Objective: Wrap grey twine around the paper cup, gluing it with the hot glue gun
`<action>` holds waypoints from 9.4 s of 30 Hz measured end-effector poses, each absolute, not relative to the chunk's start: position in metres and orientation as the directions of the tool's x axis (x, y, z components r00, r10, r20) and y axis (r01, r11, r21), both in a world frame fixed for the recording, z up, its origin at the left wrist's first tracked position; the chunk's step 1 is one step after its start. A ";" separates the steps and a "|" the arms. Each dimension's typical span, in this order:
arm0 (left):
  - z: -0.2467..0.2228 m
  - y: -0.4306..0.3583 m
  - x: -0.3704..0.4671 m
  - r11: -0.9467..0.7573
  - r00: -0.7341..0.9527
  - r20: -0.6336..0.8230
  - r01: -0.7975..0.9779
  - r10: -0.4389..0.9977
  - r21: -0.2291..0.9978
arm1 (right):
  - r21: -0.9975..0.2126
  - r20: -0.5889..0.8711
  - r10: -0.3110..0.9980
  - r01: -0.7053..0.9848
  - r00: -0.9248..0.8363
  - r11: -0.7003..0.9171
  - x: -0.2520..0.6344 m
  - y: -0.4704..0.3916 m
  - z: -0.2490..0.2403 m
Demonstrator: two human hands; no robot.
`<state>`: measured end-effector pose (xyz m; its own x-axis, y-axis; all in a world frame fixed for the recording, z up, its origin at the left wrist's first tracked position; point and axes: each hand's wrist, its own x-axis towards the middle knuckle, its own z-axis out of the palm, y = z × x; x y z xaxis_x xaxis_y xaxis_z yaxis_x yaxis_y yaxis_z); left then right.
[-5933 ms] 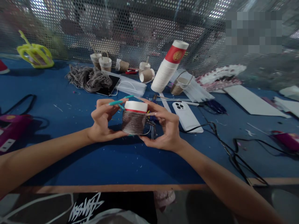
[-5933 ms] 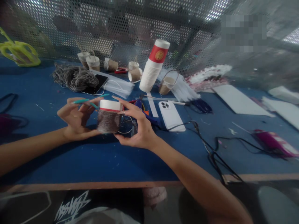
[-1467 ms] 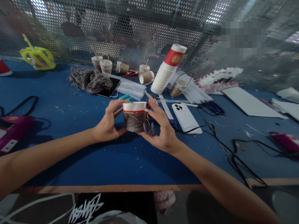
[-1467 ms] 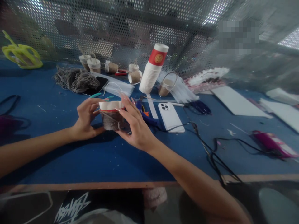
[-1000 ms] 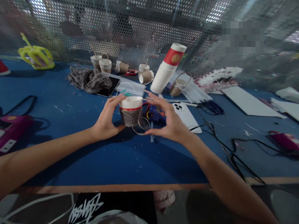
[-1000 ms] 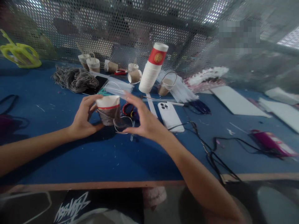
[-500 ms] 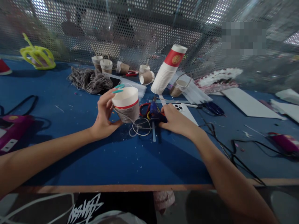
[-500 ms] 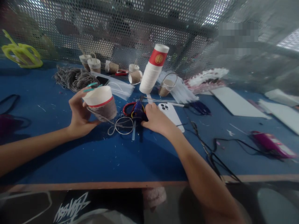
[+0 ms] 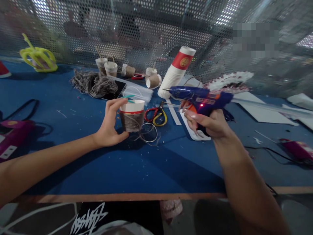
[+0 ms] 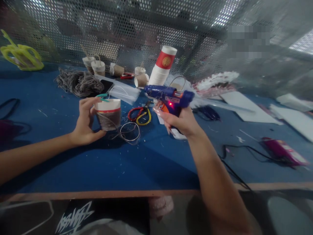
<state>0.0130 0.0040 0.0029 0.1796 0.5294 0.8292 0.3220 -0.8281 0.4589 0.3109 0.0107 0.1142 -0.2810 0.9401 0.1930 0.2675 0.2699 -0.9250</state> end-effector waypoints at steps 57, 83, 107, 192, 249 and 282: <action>0.017 -0.001 0.016 -0.811 0.305 0.812 0.496 0.498 0.311 | -0.807 0.082 0.892 0.495 -0.444 0.321 0.276 -0.005 0.095; 0.005 0.005 0.018 -0.798 0.204 0.777 0.268 0.595 0.540 | -0.837 -0.018 0.940 0.519 -0.340 0.172 0.276 -0.009 0.102; 0.000 0.008 0.015 -0.785 0.183 0.765 0.199 0.618 0.587 | -0.828 0.056 0.936 0.508 -0.347 0.238 0.288 -0.003 0.097; 0.002 0.005 0.015 -0.815 0.156 0.841 0.386 0.519 0.432 | -0.954 -0.293 0.851 0.079 -0.436 -0.288 0.242 -0.019 0.078; -0.005 0.004 0.015 -0.900 0.382 0.823 0.062 0.420 0.431 | -0.981 0.091 0.928 0.126 -0.362 0.146 0.257 -0.004 0.077; 0.001 0.005 0.014 -0.955 0.402 0.867 0.090 0.294 0.283 | -0.879 0.399 0.877 0.162 -0.267 0.449 0.259 -0.003 0.055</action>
<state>0.0136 0.0054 0.0014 0.4016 0.2944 0.8672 0.0896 -0.9550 0.2827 0.2595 -0.0030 0.0553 -0.2671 0.8774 0.3986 0.1617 0.4486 -0.8790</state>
